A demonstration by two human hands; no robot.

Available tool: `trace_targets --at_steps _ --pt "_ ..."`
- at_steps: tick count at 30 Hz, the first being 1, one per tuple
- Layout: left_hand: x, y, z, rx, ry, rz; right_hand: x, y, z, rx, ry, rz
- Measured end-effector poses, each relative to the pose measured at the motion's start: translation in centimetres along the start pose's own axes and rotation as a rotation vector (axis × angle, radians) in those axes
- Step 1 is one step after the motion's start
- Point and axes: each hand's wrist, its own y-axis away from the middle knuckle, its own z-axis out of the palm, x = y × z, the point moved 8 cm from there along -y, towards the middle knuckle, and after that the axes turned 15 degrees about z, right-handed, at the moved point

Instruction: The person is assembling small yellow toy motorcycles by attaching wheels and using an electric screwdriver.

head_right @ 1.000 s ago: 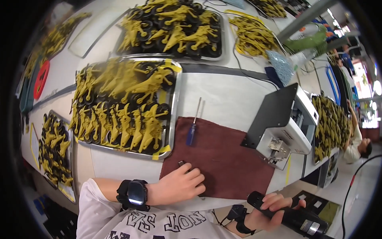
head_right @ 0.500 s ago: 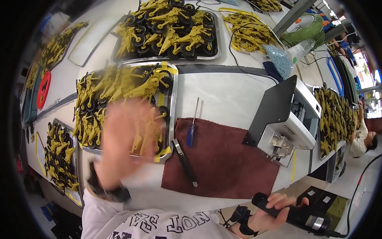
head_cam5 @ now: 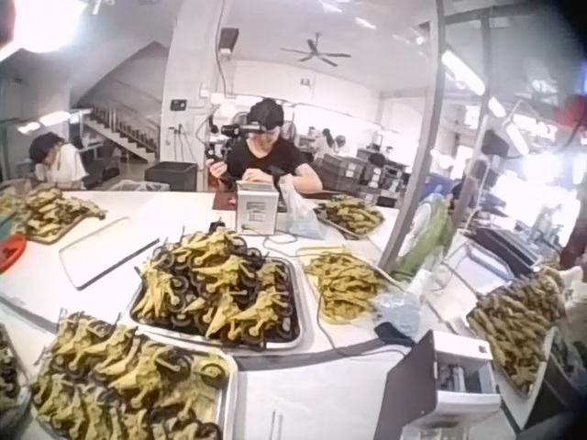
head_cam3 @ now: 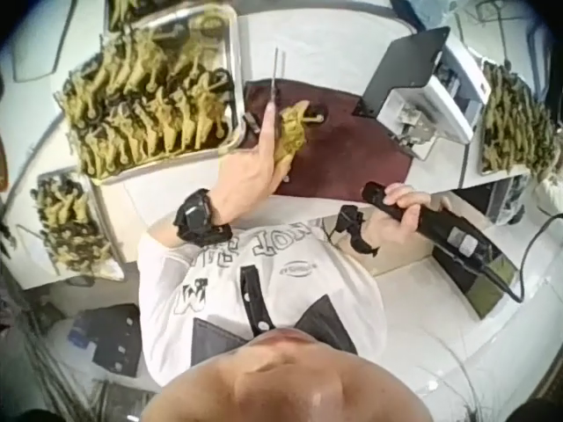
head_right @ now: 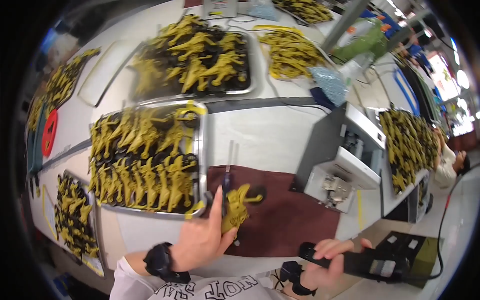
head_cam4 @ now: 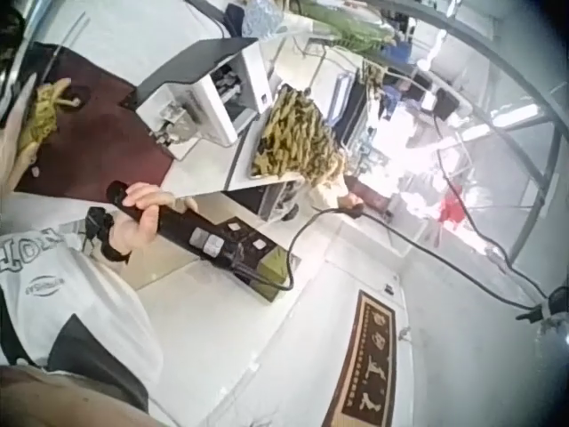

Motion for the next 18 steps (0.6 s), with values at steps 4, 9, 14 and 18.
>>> trace_targets --at_steps 4,9,14,18 --pt "-1.2 1.9 2.6 -0.130 0.050 -0.135 0.3 -0.7 0.5 -0.105 -0.039 -0.005" --pt "2.2 0.5 -2.5 0.033 -0.047 0.319 -1.9 -2.4 0.1 -0.138 -0.059 -0.106" --pt "1.0 -1.9 4.1 -0.313 -0.108 0.383 -3.5 -3.5 1.5 -0.206 -0.054 -0.217" --pt "0.8 -0.8 5.0 -0.267 -0.107 0.320 -4.2 -4.6 1.8 -0.160 -0.063 -0.265"
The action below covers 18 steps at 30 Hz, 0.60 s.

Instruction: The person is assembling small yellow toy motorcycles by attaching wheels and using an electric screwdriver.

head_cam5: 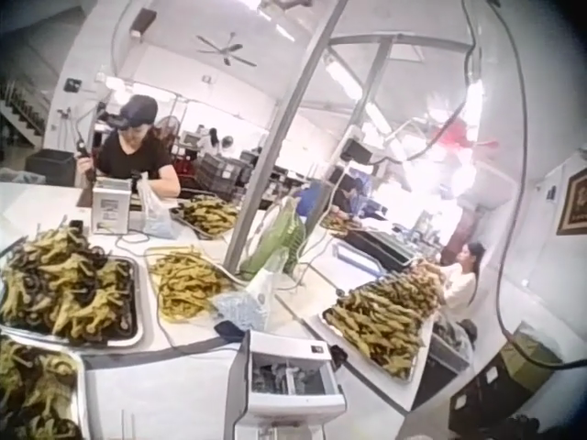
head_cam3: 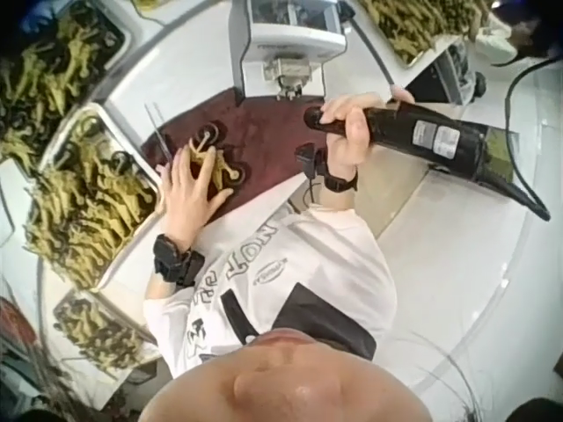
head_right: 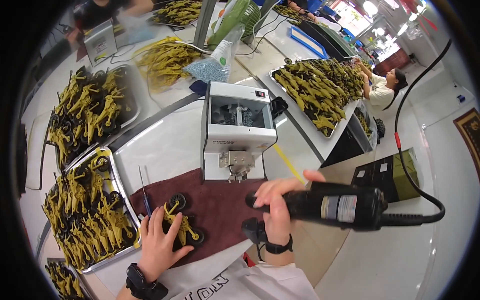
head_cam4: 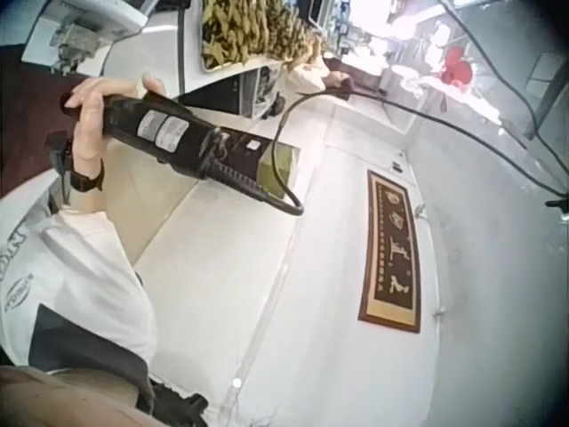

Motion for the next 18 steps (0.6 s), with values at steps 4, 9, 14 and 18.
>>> trace_targets --at_steps 4,9,14,18 --pt "0.0 0.5 0.8 0.015 -0.007 0.012 0.3 -2.0 0.1 0.024 0.058 -0.007" --pt "-0.2 0.7 0.7 0.025 -0.004 -0.014 0.3 -4.0 1.3 0.071 0.156 -0.047" --pt "0.0 1.0 0.8 0.091 0.018 -0.005 0.0 -4.0 1.9 -0.002 0.108 -0.091" --pt "-0.1 1.1 0.9 0.102 0.000 -0.019 0.5 -4.2 2.5 -0.007 0.098 -0.093"
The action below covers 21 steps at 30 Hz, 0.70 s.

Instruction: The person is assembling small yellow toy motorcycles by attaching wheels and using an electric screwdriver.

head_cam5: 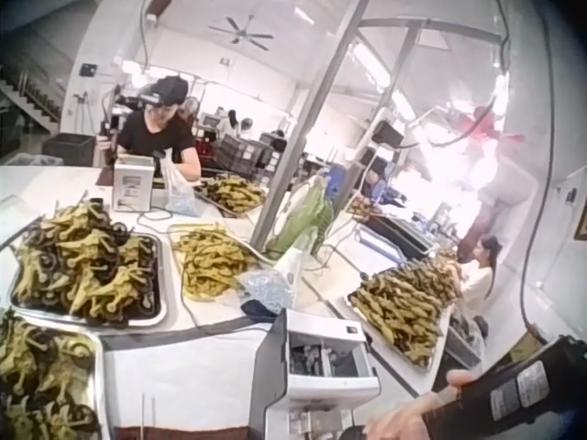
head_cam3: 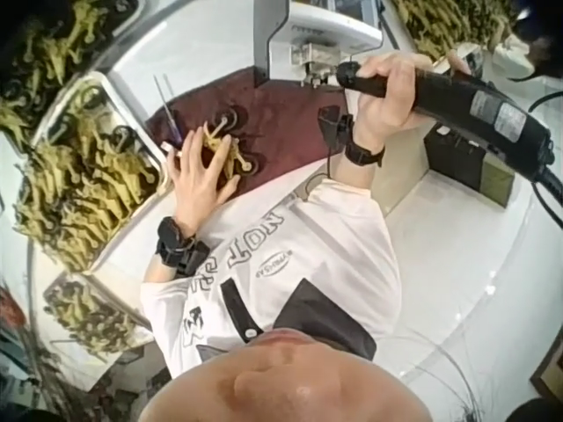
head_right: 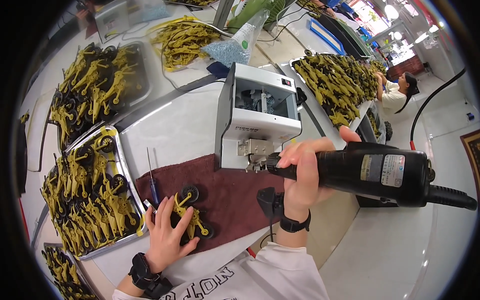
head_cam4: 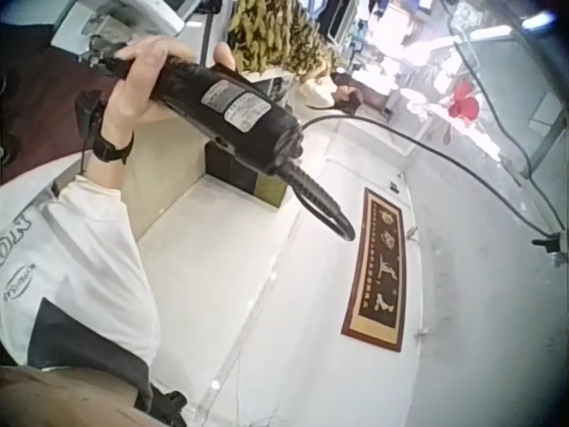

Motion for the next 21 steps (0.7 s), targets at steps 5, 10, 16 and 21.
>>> trace_targets --at_steps 5,10,16,21 --pt "-0.1 0.3 0.4 0.052 0.037 0.009 2.2 0.0 0.2 -0.043 0.043 0.110" --pt "-0.6 1.1 -0.3 0.125 0.079 0.037 1.8 6.1 1.8 -0.231 -0.174 0.320" --pt "-0.6 0.6 0.1 0.091 0.063 0.063 0.3 11.9 4.2 -0.588 -0.174 0.291" --pt "-0.6 0.9 0.4 0.081 0.020 0.069 1.1 13.7 4.1 -0.634 -0.176 0.313"
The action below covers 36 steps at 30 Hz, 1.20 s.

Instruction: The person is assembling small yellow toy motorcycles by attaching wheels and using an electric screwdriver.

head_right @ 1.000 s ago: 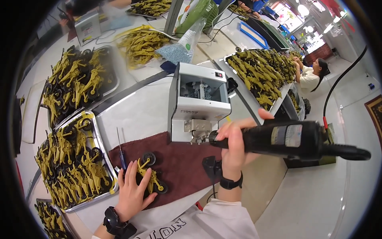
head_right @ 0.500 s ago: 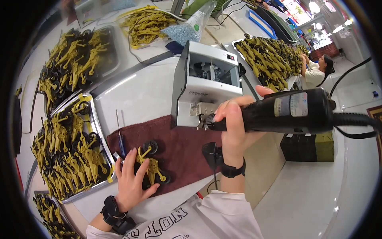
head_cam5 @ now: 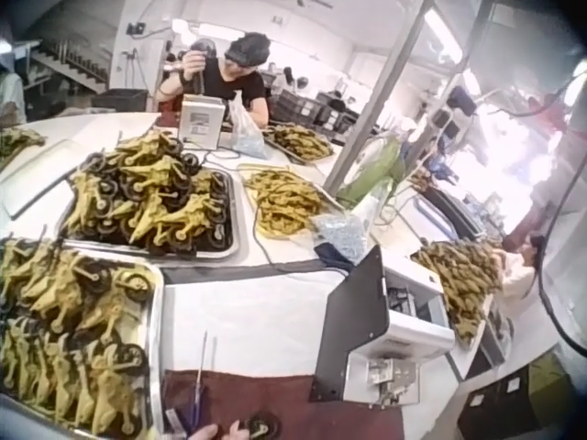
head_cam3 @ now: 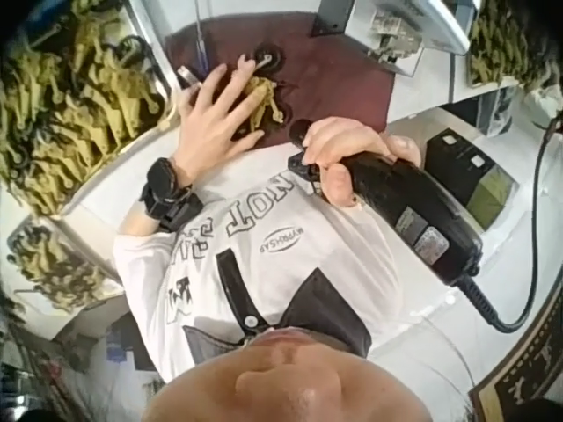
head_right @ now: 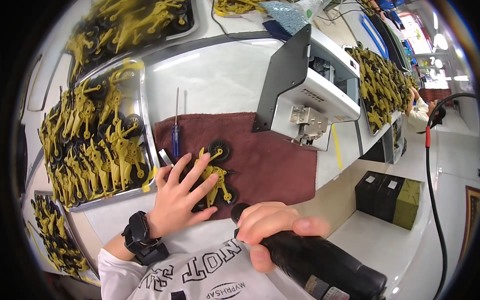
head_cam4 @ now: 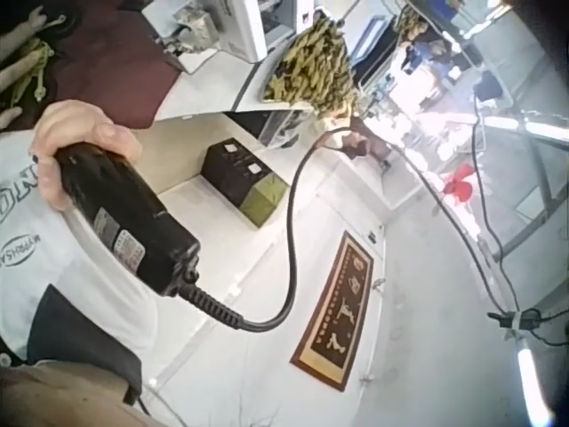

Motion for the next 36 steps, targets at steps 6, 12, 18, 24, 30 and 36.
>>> trace_targets --at_steps 6,12,18,24,30,36 --pt "0.1 0.0 -0.1 0.006 -0.006 0.011 2.3 -0.2 0.7 0.129 0.027 0.002" --pt "0.0 0.1 0.0 0.019 -0.006 0.009 2.7 -0.9 1.5 -0.013 0.035 0.037" --pt "0.0 0.5 0.1 0.027 0.019 0.004 -4.3 -1.6 -2.2 0.188 0.042 -0.330" --pt "0.0 0.3 -0.2 0.038 0.022 0.009 -4.6 -9.1 -9.1 0.664 0.368 -0.210" --pt "-0.3 0.3 -0.5 0.072 0.040 0.012 -3.5 -5.3 -7.2 0.507 0.195 -0.129" --pt "0.0 0.3 -0.3 0.075 0.010 0.068 -1.5 -2.0 0.2 0.105 0.049 -0.119"
